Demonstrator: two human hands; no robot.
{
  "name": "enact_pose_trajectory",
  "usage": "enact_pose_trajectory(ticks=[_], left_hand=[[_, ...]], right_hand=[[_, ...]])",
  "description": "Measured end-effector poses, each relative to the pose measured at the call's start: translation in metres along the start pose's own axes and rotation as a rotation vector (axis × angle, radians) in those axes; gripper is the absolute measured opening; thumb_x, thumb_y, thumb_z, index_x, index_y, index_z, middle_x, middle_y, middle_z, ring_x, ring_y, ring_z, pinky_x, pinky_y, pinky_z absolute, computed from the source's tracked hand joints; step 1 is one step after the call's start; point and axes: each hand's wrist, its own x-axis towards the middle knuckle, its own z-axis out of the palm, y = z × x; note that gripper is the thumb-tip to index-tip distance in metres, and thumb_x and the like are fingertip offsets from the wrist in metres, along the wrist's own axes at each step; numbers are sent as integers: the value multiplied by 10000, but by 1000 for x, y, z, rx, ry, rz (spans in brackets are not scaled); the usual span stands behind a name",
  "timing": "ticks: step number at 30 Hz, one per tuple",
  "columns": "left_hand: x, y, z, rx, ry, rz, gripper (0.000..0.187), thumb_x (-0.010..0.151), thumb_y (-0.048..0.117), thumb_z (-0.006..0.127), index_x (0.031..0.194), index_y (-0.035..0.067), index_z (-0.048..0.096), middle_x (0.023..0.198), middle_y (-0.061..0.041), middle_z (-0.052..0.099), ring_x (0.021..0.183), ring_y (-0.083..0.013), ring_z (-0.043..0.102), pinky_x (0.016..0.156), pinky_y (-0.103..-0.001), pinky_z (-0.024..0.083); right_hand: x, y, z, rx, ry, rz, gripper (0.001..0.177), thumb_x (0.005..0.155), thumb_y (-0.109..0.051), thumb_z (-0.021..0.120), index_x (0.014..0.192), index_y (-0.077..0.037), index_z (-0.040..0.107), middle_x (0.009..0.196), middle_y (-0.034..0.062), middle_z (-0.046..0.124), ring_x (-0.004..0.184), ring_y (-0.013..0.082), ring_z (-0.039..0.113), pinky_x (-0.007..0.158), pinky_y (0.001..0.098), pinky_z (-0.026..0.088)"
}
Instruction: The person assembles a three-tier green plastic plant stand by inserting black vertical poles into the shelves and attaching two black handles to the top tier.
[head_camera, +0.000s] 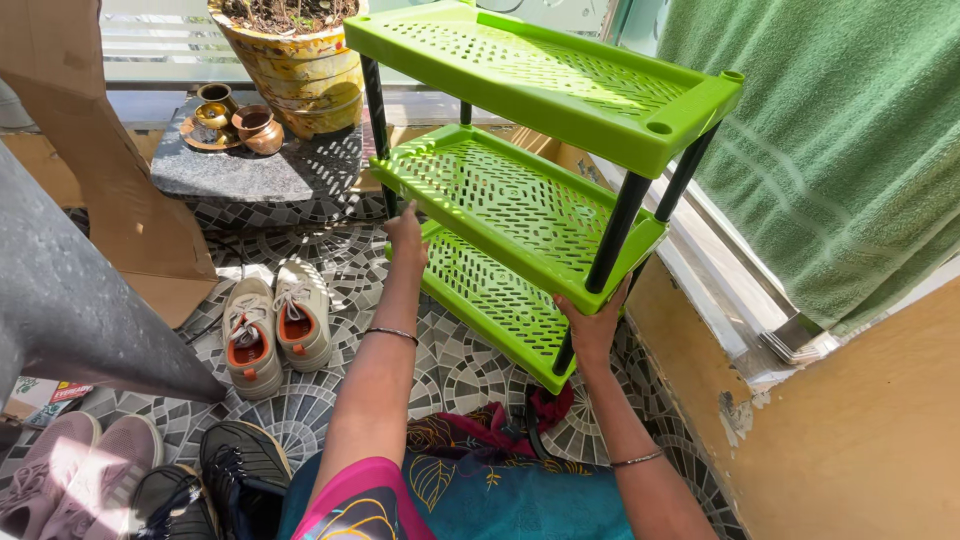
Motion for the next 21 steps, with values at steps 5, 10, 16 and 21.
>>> enact_pose_trajectory(ticks=[5, 10, 16, 21], left_hand=[[53, -34, 10, -458, -318, -327, 452, 926, 368, 634, 1295, 120, 558, 1184, -129, 606, 1062, -280, 616, 872, -539, 490], [44, -64, 12, -629, -197, -459, 408, 989, 301, 610, 1321, 72, 550, 1240, -141, 623, 1116, -322, 634, 907, -572, 538], [-16, -82, -20, -689, -183, -384, 307, 949, 164, 628, 1235, 69, 572, 1178, -139, 628, 1072, -324, 640, 930, -602, 527], [-49, -77, -14, -608, -275, -387, 284, 955, 194, 619, 1222, 100, 590, 1195, -108, 636, 1129, -302, 613, 1012, -577, 478]], right_hand=[[-4, -12, -19, 147, -16, 12, 1175, 743, -60, 887, 1648, -49, 140, 1546, 181, 399, 1349, 290, 480, 1109, 399, 423], [7, 3, -62, 407, -140, 134, 1068, 723, -4, 812, 1630, -73, 251, 1403, 111, 550, 1234, 216, 591, 1047, 365, 489], [87, 69, -85, 373, -294, 264, 627, 839, -27, 806, 1405, 16, 539, 1225, 84, 685, 1130, 199, 637, 1011, 344, 507], [141, 83, -52, 60, -127, 292, 696, 877, -160, 795, 1519, -59, 544, 1118, 176, 687, 924, 291, 646, 826, 467, 499]])
